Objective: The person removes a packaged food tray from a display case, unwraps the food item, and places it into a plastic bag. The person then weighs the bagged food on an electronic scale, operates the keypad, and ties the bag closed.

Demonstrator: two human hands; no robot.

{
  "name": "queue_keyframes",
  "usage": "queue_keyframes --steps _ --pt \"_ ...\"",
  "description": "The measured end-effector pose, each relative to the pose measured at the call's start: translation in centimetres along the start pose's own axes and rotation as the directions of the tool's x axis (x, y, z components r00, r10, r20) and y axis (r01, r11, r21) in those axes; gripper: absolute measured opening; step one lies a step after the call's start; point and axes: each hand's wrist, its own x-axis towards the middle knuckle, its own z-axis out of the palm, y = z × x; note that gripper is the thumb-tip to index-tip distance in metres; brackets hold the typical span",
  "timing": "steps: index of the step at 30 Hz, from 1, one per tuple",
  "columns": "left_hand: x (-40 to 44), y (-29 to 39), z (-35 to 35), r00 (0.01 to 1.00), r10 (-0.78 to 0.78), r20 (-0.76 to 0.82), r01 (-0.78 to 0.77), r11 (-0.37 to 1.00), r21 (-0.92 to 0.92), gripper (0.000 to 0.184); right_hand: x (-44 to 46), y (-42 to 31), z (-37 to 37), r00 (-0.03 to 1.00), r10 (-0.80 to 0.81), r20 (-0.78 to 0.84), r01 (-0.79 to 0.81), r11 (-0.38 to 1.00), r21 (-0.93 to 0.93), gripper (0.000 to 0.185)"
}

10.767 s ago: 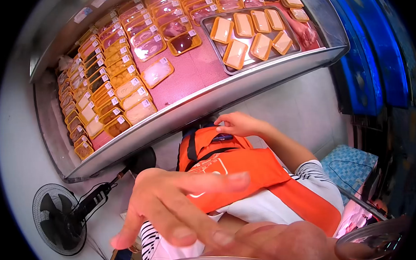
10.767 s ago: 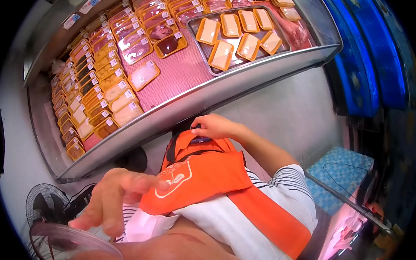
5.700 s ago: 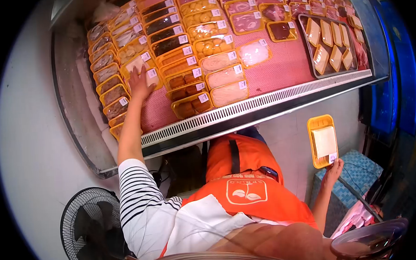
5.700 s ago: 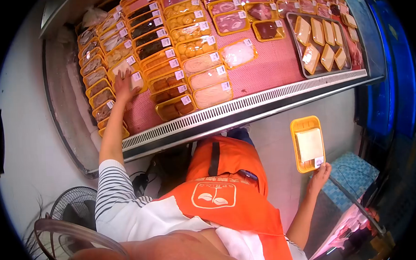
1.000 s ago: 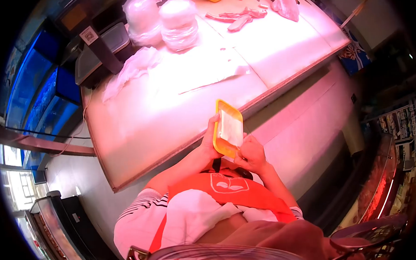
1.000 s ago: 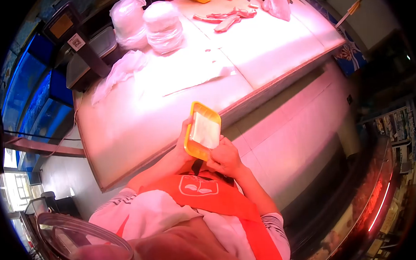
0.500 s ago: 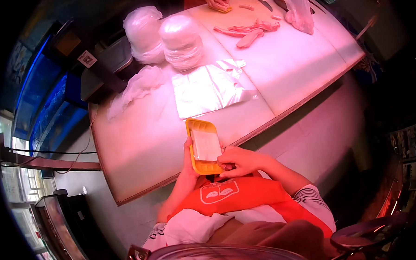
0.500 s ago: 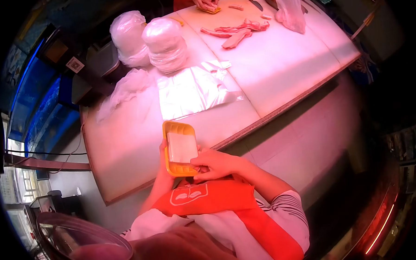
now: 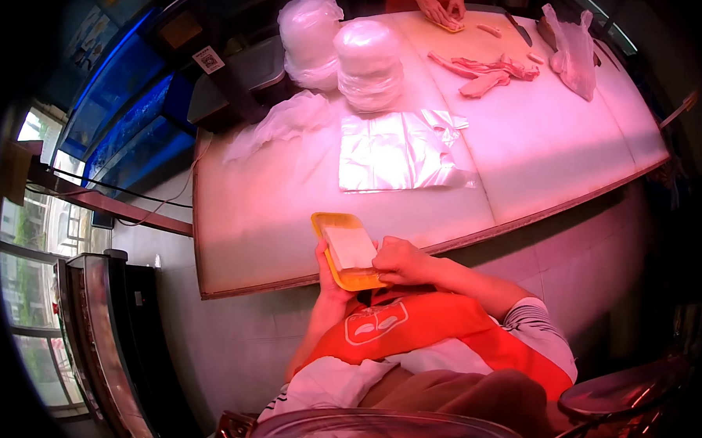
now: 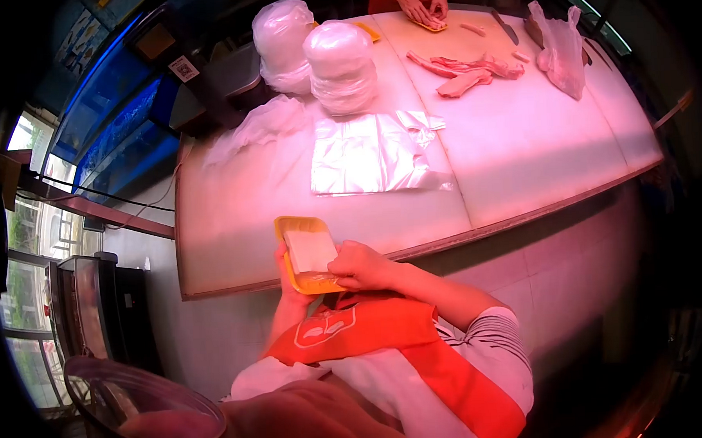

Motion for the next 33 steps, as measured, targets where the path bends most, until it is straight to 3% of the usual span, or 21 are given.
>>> queue_keyframes --steps 1,4,7,11,14,15,17,19,21,23,25,28,31,33 --pt "0.0 -0.3 0.3 1.0 0.002 -0.014 -0.002 1.0 0.003 0.068 -0.1 0.0 -0.2 0.999 0.021 -0.033 -0.022 0.999 -0.049 0.015" --pt "-0.4 -0.5 0.8 1.0 0.009 -0.003 -0.009 1.0 0.009 0.069 -0.4 -0.8 -0.9 0.979 0.202 -0.016 -0.198 0.97 0.139 0.014" --pt "-0.8 -0.9 1.3 0.999 0.0 0.049 0.001 1.0 -0.006 0.071 -0.5 -1.3 -2.8 0.955 0.258 0.145 -0.286 0.931 0.225 0.014" --pt "-0.8 -1.0 2.1 0.991 0.015 0.131 0.003 0.991 -0.133 0.071 -0.6 -0.3 -2.7 0.993 0.115 0.031 -0.118 0.985 0.124 0.013" --pt "-0.4 -0.9 2.1 0.994 0.018 0.112 -0.013 0.999 -0.048 0.075 -0.4 -0.3 -3.3 0.998 0.058 -0.016 -0.057 0.998 0.01 0.011" --pt "-0.4 -0.9 2.4 0.979 -0.045 0.197 0.056 0.997 -0.055 0.077 -0.4 0.0 -3.5 0.996 0.058 -0.072 -0.061 0.997 -0.045 0.011" --pt "-0.8 -0.8 3.5 0.92 -0.162 0.357 0.192 0.98 -0.051 0.082 -0.8 1.1 -4.6 0.982 0.05 -0.183 -0.078 0.986 -0.149 0.011" --pt "-1.8 -1.0 4.1 0.92 -0.244 0.307 0.271 0.961 -0.048 0.085 -2.0 3.0 -7.0 0.891 0.322 -0.32 -0.372 0.922 -0.107 0.012" --pt "-2.3 -1.4 3.9 0.914 -0.289 0.284 0.324 0.942 -0.087 0.087 -2.3 4.2 -8.3 0.893 0.312 -0.324 -0.365 0.923 -0.119 0.01" --pt "-2.0 -1.2 4.6 0.931 -0.267 0.249 0.289 0.956 -0.055 0.084 -1.7 5.1 -9.1 0.87 0.325 -0.37 -0.399 0.906 -0.14 0.01" --pt "-1.0 -0.8 4.5 0.954 -0.195 0.226 0.212 0.976 -0.05 0.075 -0.6 5.6 -9.7 0.781 0.428 -0.454 -0.503 0.863 -0.051 0.01" --pt "-0.2 -0.1 1.5 0.992 -0.053 0.111 0.073 0.981 -0.179 0.069 0.2 7.6 -9.5 0.685 0.501 -0.529 -0.588 0.809 0.005 0.009" --pt "-0.7 0.9 1.9 0.987 0.034 0.155 -0.008 0.987 -0.161 0.068 0.2 9.5 -7.5 0.685 0.419 -0.596 -0.493 0.869 0.044 0.009" --pt "-1.0 1.2 0.9 0.979 0.058 0.196 -0.007 0.969 -0.249 0.074 0.1 9.8 -6.2 0.645 0.495 -0.583 -0.535 0.836 0.118 0.008"
